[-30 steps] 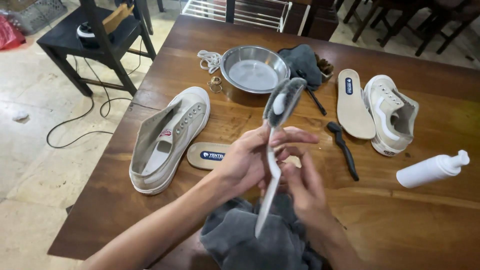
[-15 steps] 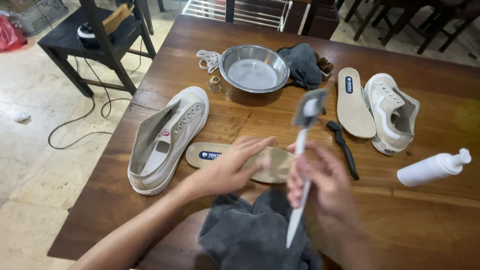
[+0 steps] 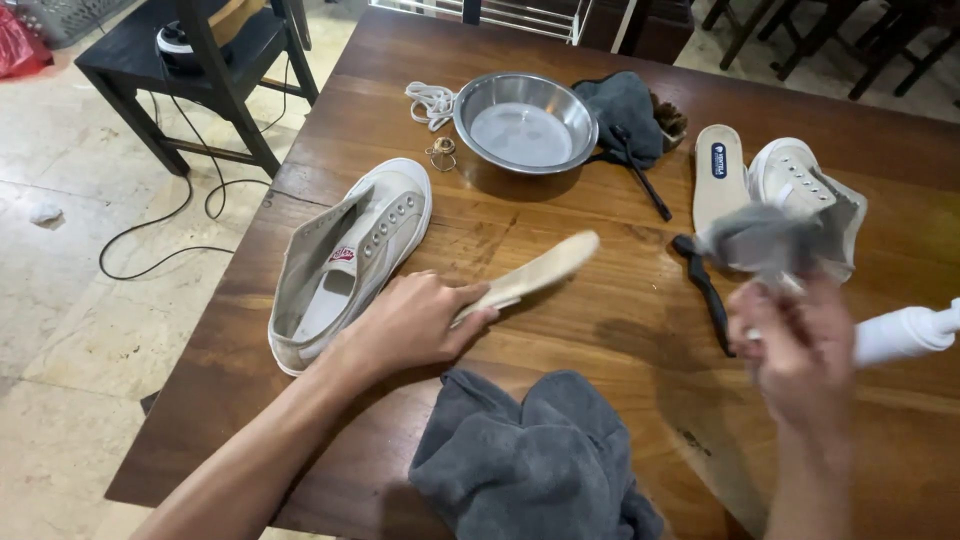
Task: The person cleans a shoe insole by applying a cleaning solution and scrubbing it with a brush. They dip the brush in water, scrub both sides of the insole, and wipe it with a cloth. The insole is handled one at a time on a wooden table.
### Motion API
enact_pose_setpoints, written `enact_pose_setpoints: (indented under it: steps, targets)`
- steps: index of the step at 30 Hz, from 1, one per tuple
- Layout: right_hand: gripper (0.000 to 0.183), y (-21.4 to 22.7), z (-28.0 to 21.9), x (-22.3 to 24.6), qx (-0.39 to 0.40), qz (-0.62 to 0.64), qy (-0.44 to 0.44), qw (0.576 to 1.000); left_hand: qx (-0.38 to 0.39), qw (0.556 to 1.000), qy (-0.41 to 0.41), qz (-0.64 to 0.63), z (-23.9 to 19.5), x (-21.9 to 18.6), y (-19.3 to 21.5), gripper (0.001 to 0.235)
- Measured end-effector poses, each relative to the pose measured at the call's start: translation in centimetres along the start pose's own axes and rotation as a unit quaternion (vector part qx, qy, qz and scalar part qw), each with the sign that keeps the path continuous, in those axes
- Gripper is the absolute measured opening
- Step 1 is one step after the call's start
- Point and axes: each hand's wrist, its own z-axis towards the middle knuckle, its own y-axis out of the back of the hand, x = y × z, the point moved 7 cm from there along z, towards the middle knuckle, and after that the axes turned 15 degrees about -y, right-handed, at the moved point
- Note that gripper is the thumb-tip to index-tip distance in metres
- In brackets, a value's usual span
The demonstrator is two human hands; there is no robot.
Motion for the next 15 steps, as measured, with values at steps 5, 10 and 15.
enact_pose_setpoints:
  steps: [5, 10, 15]
  targets:
    - [0.021, -4.6, -0.5, -1.9, 0.057, -0.162, -0.014, 0.985, 0.046, 0.995, 0.058, -0.068, -0.6, 0.1, 0.1, 0.041]
    - [0.01, -9.3, -3.1, 1.4, 0.016, -0.23, 0.247, 0.941, 0.034, 0.997, 0.052, -0.055, -0.5, 0.1, -0.3, 0.044]
    - [0.046, -10.1, -3.4, -1.0, 0.032, -0.39, 0.28, 0.877, 0.032, 0.998, 0.035, -0.048, -0.6, -0.2, -0.5, 0.039]
